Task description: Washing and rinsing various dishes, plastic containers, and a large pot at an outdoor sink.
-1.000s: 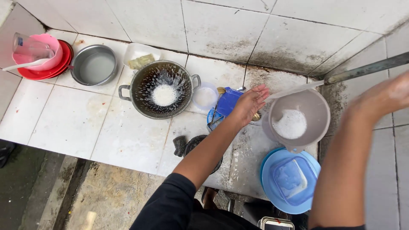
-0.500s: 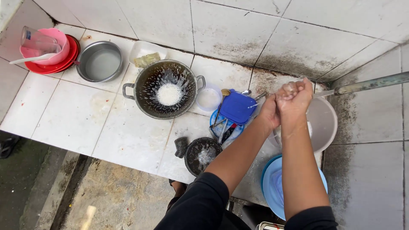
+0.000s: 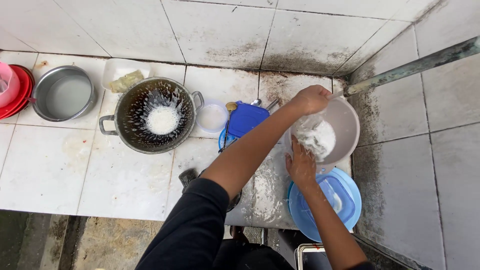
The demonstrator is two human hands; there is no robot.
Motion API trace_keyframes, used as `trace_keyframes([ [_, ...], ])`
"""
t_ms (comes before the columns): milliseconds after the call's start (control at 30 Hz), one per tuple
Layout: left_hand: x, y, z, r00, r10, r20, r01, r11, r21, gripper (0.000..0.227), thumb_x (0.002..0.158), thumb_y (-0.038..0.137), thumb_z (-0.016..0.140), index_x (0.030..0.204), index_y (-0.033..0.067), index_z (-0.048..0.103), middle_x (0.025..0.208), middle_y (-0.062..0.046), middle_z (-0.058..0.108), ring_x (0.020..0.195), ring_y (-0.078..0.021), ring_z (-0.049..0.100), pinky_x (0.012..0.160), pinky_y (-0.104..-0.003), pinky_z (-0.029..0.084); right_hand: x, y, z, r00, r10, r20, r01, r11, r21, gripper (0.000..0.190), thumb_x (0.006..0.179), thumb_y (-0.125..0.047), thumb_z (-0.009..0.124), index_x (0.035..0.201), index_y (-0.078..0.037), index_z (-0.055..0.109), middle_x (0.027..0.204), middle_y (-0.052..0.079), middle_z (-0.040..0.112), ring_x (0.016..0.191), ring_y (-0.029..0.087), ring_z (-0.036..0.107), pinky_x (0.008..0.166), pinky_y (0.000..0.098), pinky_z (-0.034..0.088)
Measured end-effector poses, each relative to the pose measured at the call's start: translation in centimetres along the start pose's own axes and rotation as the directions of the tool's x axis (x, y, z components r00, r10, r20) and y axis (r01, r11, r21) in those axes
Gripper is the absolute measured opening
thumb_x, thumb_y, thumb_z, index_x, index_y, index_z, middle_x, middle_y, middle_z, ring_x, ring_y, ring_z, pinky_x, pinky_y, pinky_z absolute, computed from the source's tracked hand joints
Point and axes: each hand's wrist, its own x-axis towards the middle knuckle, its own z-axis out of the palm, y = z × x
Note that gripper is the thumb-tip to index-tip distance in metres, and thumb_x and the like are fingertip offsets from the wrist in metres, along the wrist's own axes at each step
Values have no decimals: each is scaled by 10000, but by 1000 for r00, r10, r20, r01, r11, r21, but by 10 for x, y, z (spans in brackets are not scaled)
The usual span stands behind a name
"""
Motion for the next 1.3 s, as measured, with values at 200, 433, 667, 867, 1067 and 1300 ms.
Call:
trace_keyframes([
  [200, -97, -14, -77, 953, -96, -286, 95, 995, -18, 505, 848, 473, 639, 1342, 414, 555, 1373, -23, 554, 1296, -324, 599, 1084, -500, 476, -3, -16, -35, 973, -189, -132, 168, 973, -157, 498, 955, -8, 574, 1427, -165, 553, 1017, 79, 722, 918, 265, 744, 815, 423, 598],
  [433, -166, -121, -91, 883, -355, -306, 159, 842, -515, 592, 1008, 559, 466, 1393, 118, 556, 1330, -236, 573, 1361, -475, 489, 1132, -564, 380, 53, -13, -46, 861, -431, -270, 348, 887, -304, 364, 914, -112, 632, 1239, -272, 669, 886, -59, 694, 834, 154, 698, 781, 325, 503],
  [667, -230, -241, -63, 734, -538, -414, 381, 831, -404, 285, 941, 330, 594, 1153, 222, 749, 1150, -96, 735, 1173, -318, 669, 1012, -454, 512, 139, 3, -8, 821, -552, -149, 477, 805, -352, 325, 888, -101, 611, 1176, -247, 652, 834, 1, 695, 805, 241, 727, 786, 413, 532],
  [867, -325, -223, -77, 629, -415, -658, 283, 910, -304, 284, 930, 93, 547, 1199, 141, 622, 1180, -179, 582, 1169, -427, 596, 1030, -550, 426, 164, 34, 36, 863, -478, -162, 383, 829, -407, 250, 885, -152, 664, 1122, -231, 650, 917, 31, 739, 975, 236, 753, 927, 446, 535],
  [1067, -380, -276, -50, 259, -644, -720, 420, 746, -517, 732, 828, 218, 725, 1466, 223, 366, 1467, -166, 240, 1423, -481, 317, 1173, -617, 294, 103, 5, -4, 970, -112, -214, 103, 993, -54, 867, 714, -302, 908, 1423, -41, 482, 1489, 298, 413, 1395, 490, 438, 1161, 654, 299],
  [1300, -369, -307, -20, 364, -927, -84, 289, 198, -936, 1129, 841, 346, 766, 1642, 405, -27, 1565, -336, 192, 1381, -579, 377, 938, -781, 362, 35, 92, 59, 999, -24, 45, 33, 973, -227, 375, 971, -244, 689, 1339, -175, 660, 1109, 52, 749, 1008, 269, 759, 1241, 595, 231],
])
